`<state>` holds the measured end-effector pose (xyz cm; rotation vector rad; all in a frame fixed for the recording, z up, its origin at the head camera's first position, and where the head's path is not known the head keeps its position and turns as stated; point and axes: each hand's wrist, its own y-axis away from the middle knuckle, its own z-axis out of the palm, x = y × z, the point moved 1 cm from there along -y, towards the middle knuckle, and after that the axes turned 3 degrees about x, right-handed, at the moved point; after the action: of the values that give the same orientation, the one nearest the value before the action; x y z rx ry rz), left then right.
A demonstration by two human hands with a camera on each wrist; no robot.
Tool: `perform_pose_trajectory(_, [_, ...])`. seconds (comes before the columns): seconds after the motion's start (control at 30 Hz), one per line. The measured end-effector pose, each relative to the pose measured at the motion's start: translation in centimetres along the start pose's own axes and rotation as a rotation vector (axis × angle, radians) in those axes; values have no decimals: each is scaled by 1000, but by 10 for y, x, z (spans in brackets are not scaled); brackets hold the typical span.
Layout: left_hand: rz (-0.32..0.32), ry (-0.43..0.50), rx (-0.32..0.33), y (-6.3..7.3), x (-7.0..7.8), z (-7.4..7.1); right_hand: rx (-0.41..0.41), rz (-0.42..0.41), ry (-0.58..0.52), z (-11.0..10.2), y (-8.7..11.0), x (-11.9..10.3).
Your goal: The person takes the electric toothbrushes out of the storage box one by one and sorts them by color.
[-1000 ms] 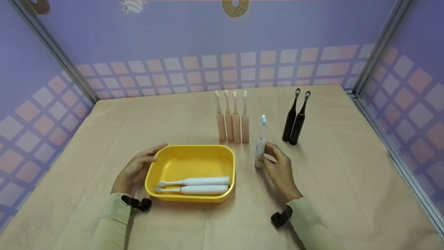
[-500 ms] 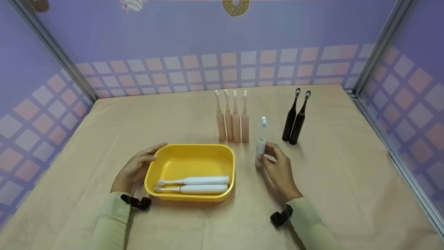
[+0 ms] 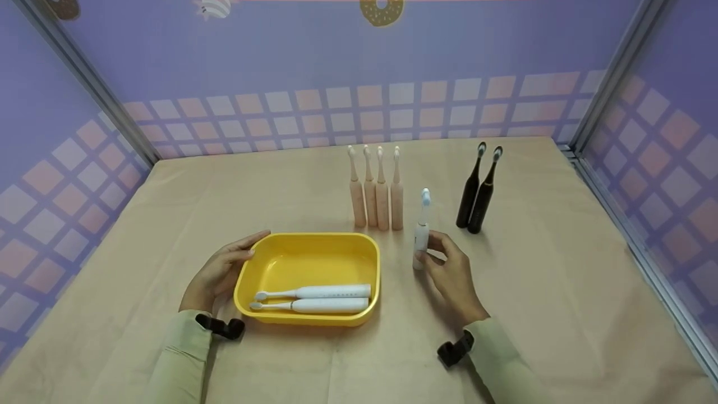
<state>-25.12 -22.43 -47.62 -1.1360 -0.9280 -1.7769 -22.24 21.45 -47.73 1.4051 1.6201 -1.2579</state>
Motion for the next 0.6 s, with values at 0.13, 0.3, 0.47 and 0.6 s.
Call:
perform_pose_trajectory(0.13, [0,0,1,-1,0,0,10,-24,-34,0,1,-2])
perform_pose_trajectory(0.3, [-3,-4,5,0,0,0,45,-27,-59,1,2,-4])
perform_pose_trajectory(0.47, [-5,1,-2,-1,-1,-1,123,-69,-71,0,0,-7])
perform_pose_trajectory(0.6, [2,-6,5,-1,0,0,215,-117,-122,-1,-2,-11])
